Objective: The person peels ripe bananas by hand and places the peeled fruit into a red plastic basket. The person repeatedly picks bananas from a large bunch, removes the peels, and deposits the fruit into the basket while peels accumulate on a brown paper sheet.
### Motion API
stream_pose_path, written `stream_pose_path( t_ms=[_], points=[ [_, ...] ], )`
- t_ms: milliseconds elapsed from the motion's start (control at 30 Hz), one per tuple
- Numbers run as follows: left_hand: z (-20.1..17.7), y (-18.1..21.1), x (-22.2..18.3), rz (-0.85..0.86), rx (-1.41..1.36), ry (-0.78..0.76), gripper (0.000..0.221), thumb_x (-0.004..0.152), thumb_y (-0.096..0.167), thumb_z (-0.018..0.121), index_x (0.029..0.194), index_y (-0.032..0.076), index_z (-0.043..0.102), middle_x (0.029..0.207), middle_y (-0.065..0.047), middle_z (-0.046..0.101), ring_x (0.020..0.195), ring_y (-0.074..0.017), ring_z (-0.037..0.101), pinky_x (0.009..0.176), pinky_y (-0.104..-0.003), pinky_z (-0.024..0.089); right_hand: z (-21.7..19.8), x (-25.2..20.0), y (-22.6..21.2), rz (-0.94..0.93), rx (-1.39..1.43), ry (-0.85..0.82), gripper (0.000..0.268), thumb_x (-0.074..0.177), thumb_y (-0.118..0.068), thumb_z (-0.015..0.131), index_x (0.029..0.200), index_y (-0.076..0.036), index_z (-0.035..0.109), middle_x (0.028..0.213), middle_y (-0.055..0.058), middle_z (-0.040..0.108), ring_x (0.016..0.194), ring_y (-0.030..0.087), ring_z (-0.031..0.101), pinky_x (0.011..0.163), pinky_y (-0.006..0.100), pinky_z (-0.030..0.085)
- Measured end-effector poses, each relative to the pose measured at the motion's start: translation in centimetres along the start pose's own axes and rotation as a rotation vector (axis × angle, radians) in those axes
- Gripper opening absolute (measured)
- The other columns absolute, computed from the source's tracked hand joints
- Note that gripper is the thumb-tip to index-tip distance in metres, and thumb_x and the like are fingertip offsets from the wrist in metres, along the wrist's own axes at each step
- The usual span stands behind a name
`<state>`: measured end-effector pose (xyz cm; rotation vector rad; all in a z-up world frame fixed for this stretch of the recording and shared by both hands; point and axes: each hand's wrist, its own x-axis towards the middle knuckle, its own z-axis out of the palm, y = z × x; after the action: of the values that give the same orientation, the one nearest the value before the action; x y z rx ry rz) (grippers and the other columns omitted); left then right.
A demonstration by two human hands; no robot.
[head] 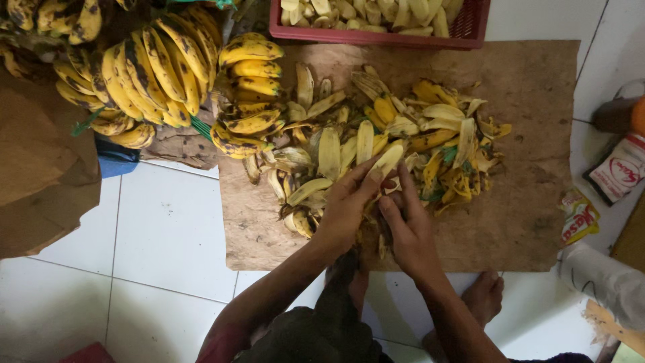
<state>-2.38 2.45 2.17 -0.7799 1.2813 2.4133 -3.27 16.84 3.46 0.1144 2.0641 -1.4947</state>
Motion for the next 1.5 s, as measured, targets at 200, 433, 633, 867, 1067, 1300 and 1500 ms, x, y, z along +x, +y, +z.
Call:
stream_pose_path(
  t_ms=[200,433,633,867,1067,1300,1500],
  points=[
    [-0.4,-2.5,1.5,0.041,-0.082,0.014,0.040,0.106,0.025,0.064,0.128,-0.008,0.067,0.100,-0.008,0.071,0.087,-0.0141,0.066,0.075,-0.027,0.054,-0.1,1.3,1.6,-0.029,0.136,-0.015,0.063,0.108,-0.021,0.053,0.164,-0.006,0.029,0.130,-0.001,0.065,0.113,0.006,0.063,0.092,0.025,0.052],
    [-0.1,2.5,10.6,0.254,0.133,0.092,0.043,0.106,0.031,0.065,0.124,-0.008,0.070,0.115,-0.024,0.072,0.096,-0.0219,0.066,0.081,-0.035,0.052,-1.2,0.2,1.7,0.185,0.206,0.068,0.062,0.102,-0.026,0.053,0.161,-0.014,0.037,0.080,0.001,0.062,0.061,0.010,0.049,0.053,0.026,0.040],
    [-4.3,12.5,22.2,0.336,0.048,0.228,0.077,0.101,0.049,0.058,0.163,0.014,0.030,0.160,-0.010,0.039,0.142,-0.0293,0.042,0.103,-0.045,0.039,-2.4,0.2,1.5,0.166,0.189,0.098,0.060,0.101,-0.026,0.053,0.159,-0.013,0.043,0.095,-0.002,0.066,0.070,0.008,0.054,0.060,0.025,0.047],
    [-9.8,5.1,12.7,0.802,0.399,0.319,0.026,0.104,0.013,0.070,0.126,0.000,0.066,0.120,-0.012,0.070,0.110,-0.0210,0.066,0.100,-0.032,0.054,-6.2,0.4,4.1,0.205,-0.076,0.259,0.053,0.108,-0.029,0.051,0.159,-0.016,0.050,0.103,0.010,0.066,0.082,0.016,0.061,0.070,0.031,0.051],
    [-7.2,-6.0,0.8,1.004,1.216,-0.213,0.026,0.085,0.007,0.075,0.110,0.010,0.068,0.114,-0.009,0.070,0.109,-0.0267,0.066,0.095,-0.044,0.060,-8.4,0.7,5.7,0.276,0.299,0.317,0.044,0.109,-0.038,0.047,0.146,-0.014,0.050,0.081,0.004,0.061,0.060,0.013,0.051,0.047,0.029,0.042],
    [-5.8,-12.1,2.2,1.085,1.555,-0.383,0.045,0.084,0.022,0.072,0.126,0.007,0.065,0.128,-0.012,0.065,0.120,-0.0284,0.061,0.095,-0.037,0.050,-6.9,0.0,6.0,0.181,0.194,0.348,0.032,0.113,-0.036,0.049,0.130,-0.011,0.058,0.086,0.006,0.063,0.069,0.013,0.055,0.057,0.027,0.044],
    [-2.2,-9.6,4.0,1.056,1.954,-0.299,0.066,0.084,0.031,0.068,0.142,0.002,0.058,0.122,-0.016,0.060,0.125,-0.0299,0.050,0.114,-0.046,0.032,-5.2,-0.4,6.4,0.236,0.326,0.338,0.037,0.107,-0.031,0.051,0.133,-0.005,0.057,0.088,0.002,0.064,0.067,0.011,0.058,0.056,0.027,0.047]
  ],
)
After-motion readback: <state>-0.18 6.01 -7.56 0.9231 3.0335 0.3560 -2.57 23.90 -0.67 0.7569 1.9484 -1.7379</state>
